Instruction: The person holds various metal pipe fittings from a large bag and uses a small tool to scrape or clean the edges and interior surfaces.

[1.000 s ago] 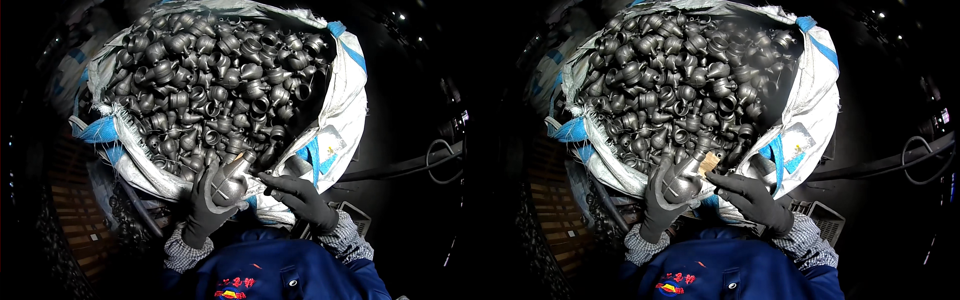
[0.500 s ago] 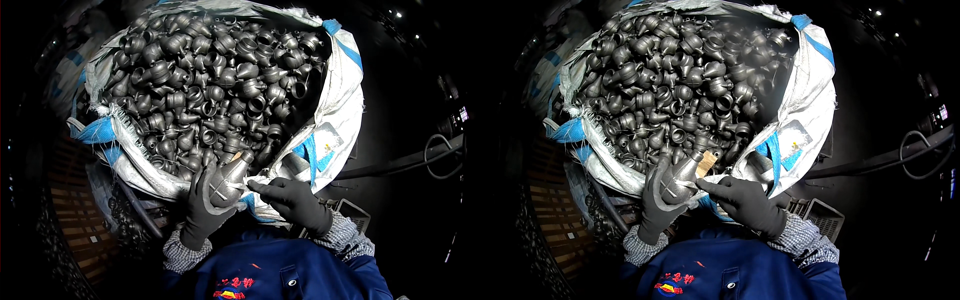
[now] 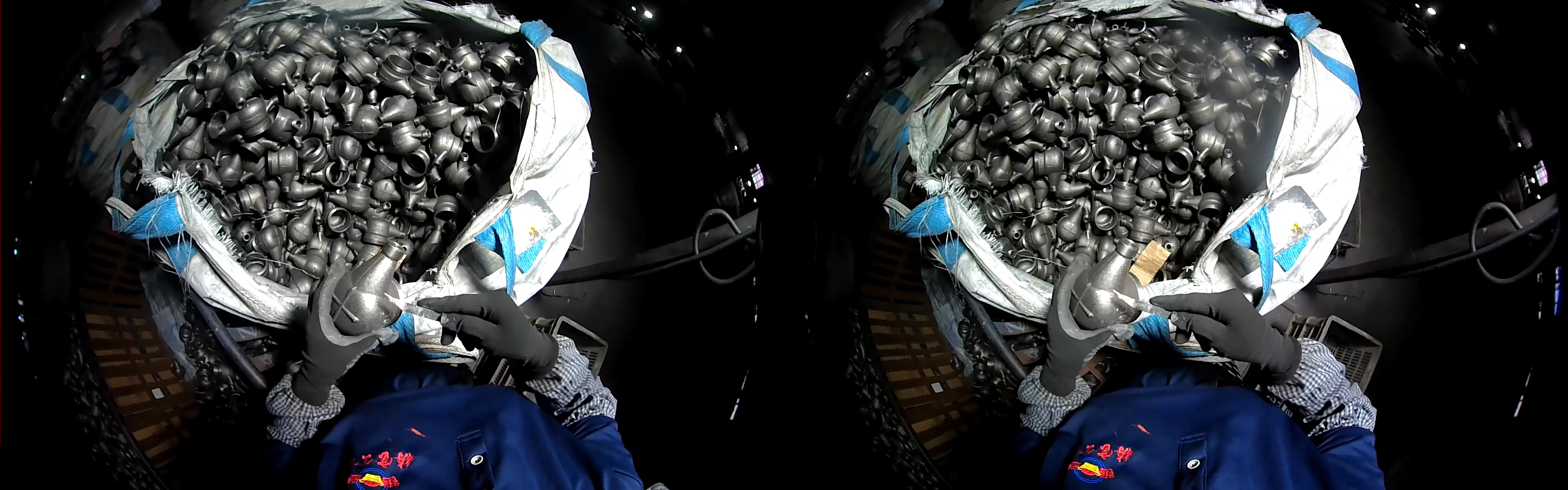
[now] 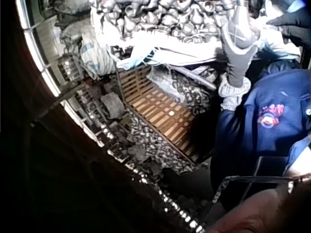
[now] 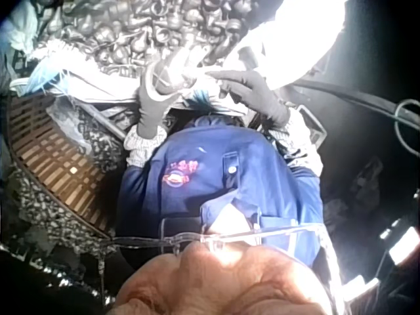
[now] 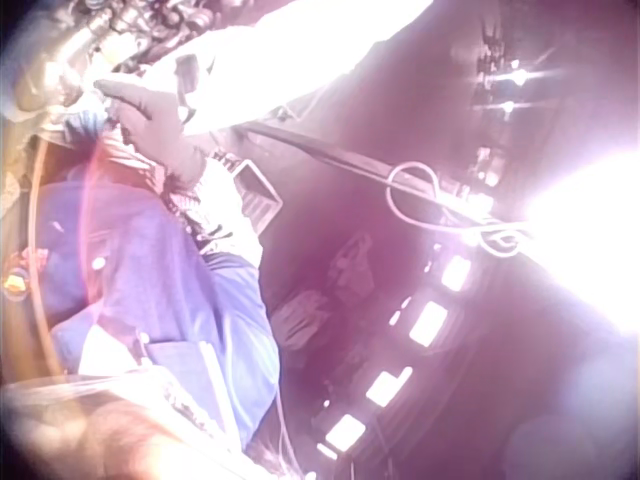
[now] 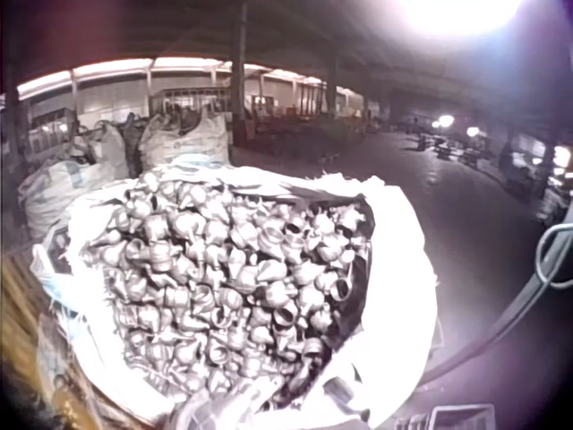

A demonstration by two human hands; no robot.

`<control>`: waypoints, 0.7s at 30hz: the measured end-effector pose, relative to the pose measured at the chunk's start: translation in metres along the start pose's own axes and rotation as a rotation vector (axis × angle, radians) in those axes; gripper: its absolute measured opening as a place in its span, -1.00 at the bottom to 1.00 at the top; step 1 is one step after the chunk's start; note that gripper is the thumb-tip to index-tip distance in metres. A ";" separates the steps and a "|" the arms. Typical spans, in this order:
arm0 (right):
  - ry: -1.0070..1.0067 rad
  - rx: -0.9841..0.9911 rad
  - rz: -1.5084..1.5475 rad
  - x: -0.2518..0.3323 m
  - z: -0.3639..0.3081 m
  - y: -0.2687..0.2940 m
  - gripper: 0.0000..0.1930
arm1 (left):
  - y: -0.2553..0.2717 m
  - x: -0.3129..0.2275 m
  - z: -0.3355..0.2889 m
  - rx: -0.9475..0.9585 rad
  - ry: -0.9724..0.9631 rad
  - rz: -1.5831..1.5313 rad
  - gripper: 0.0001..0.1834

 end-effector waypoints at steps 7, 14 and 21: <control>-0.267 0.121 0.257 0.007 0.002 0.001 -0.65 | -0.001 -0.006 0.002 -0.002 -0.044 0.106 0.21; -0.318 0.084 0.245 0.006 0.005 -0.001 -0.65 | -0.003 -0.010 0.001 0.001 -0.091 0.164 0.22; 0.099 -0.030 -0.265 -0.003 0.005 0.002 -0.55 | -0.004 -0.020 0.004 0.046 -0.120 0.212 0.21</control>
Point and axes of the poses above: each hand's wrist, its own z-axis towards the middle knuckle, its own y-axis out of the back of the hand, x = y × z, the point moved 1 cm from there along z, towards the middle knuckle, and after that the axes turned 9 degrees about z, right-handed, at the moved point
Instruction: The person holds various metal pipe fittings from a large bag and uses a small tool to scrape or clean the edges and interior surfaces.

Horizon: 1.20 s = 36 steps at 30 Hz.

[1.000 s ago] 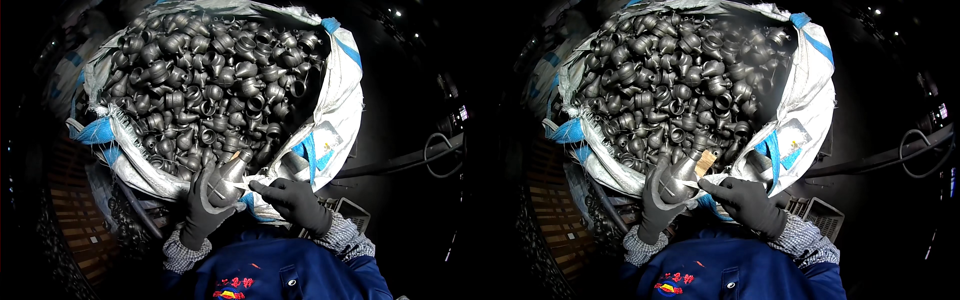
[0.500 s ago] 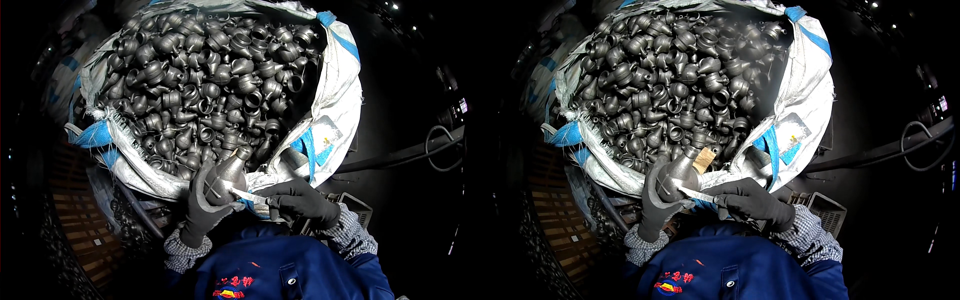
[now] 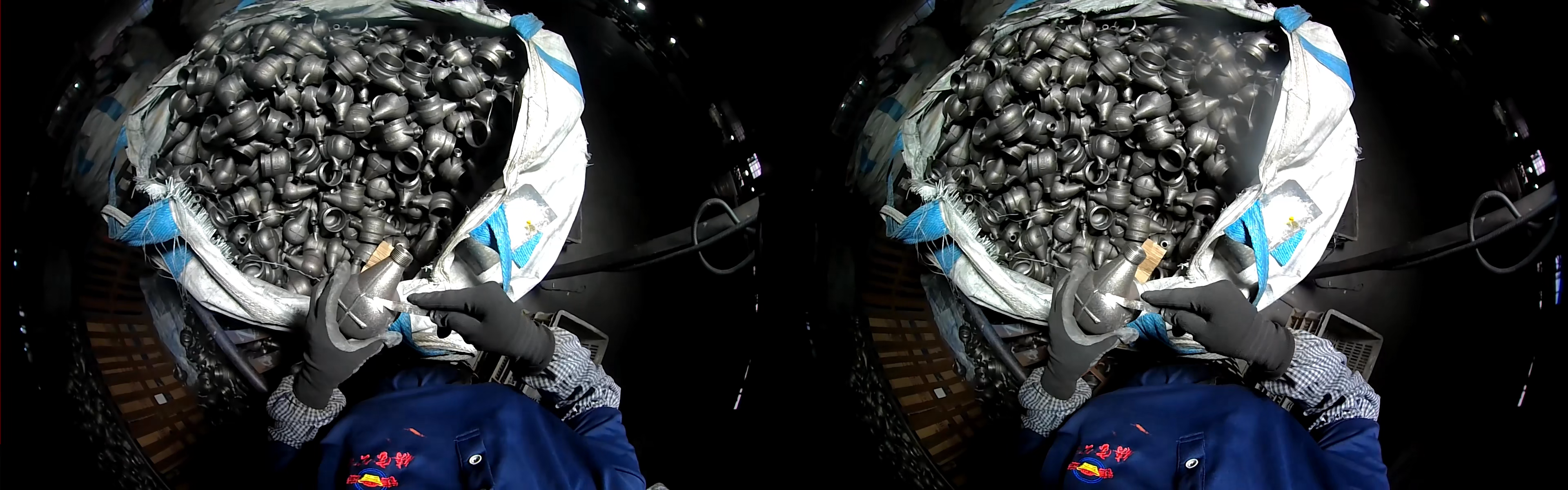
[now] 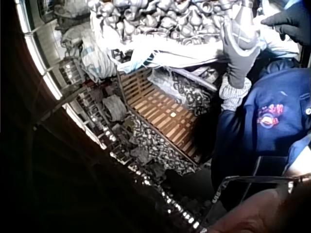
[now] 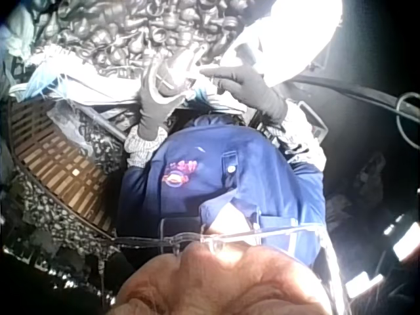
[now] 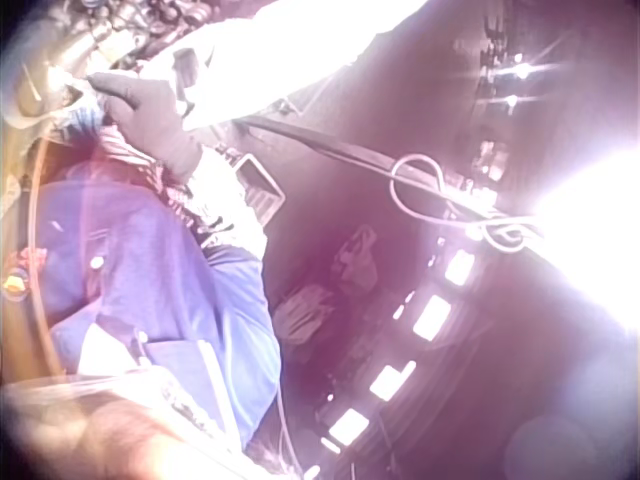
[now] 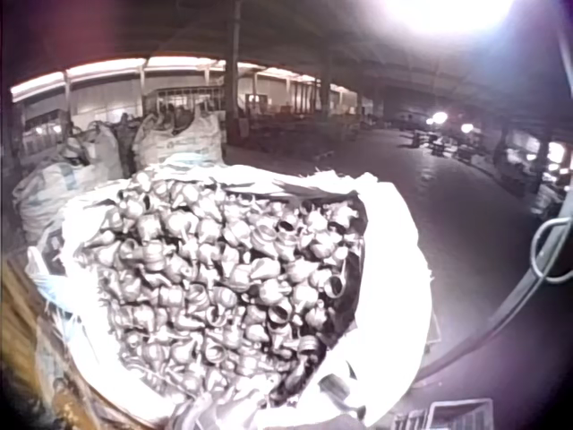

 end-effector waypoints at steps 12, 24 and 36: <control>0.145 -0.008 -0.435 0.014 -0.004 0.004 -0.45 | -0.004 0.012 -0.007 0.037 0.108 -0.195 0.15; 0.168 0.018 -0.470 0.010 -0.007 0.004 -0.44 | -0.004 0.005 -0.005 0.113 0.437 -0.657 0.12; 0.111 0.058 -0.514 0.022 -0.002 0.011 -0.51 | 0.000 0.002 -0.005 0.064 0.150 -0.163 0.11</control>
Point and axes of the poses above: each hand's wrist, its own z-axis towards the middle knuckle, its own y-axis out of the back of the hand, x = y × z, the point moved 1 cm from there along z, towards the middle knuckle, and after that the axes turned 9 degrees about z, right-handed, at the moved point
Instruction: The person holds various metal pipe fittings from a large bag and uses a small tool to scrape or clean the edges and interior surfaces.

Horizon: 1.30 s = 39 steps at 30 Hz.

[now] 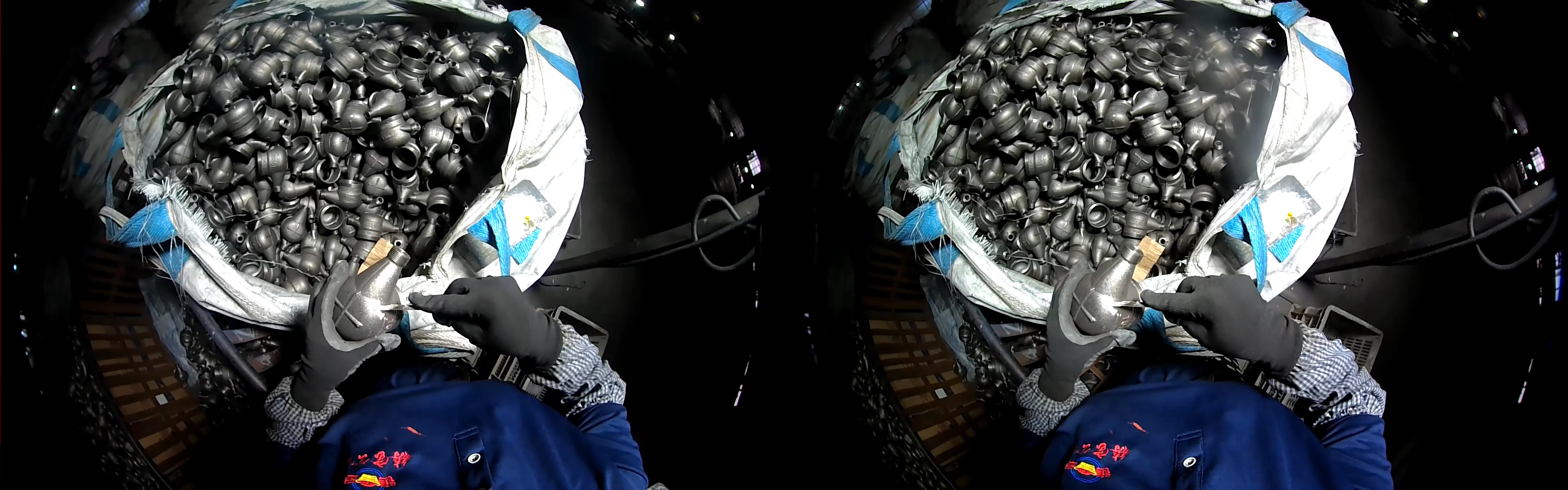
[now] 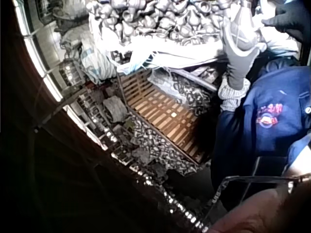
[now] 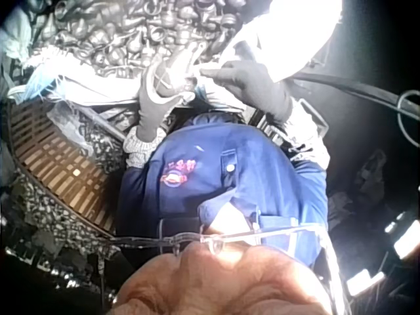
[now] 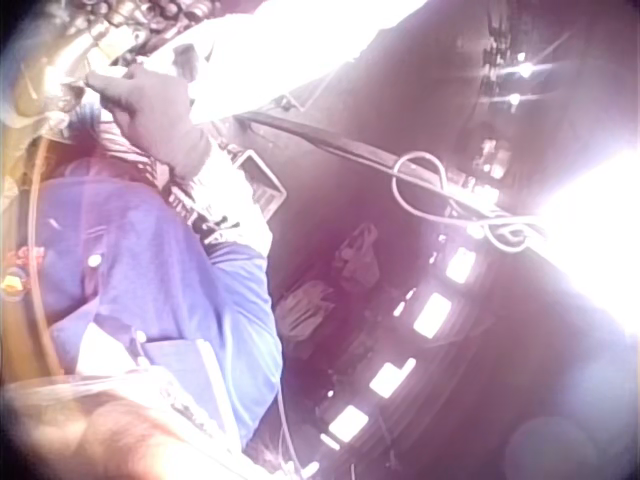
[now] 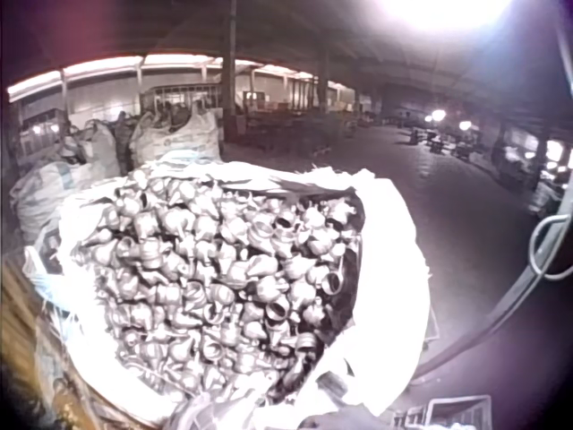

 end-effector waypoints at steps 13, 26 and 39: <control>0.015 0.004 -0.112 0.009 0.001 0.002 -0.49 | 0.002 -0.005 0.001 -0.056 -0.126 0.274 0.16; 0.022 -0.027 -0.227 0.017 0.001 0.000 -0.42 | 0.001 -0.009 0.002 -0.069 -0.129 0.343 0.15; 0.016 -0.078 -0.081 0.006 -0.002 -0.004 -0.49 | -0.004 0.000 -0.002 -0.055 -0.114 0.186 0.22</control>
Point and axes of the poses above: each hand's wrist, its own z-axis towards the middle knuckle, its own y-axis out of the back of the hand, x = y × z, the point moved 1 cm from there along z, towards the middle knuckle, and after that the axes turned 9 degrees about z, right-handed, at the moved point
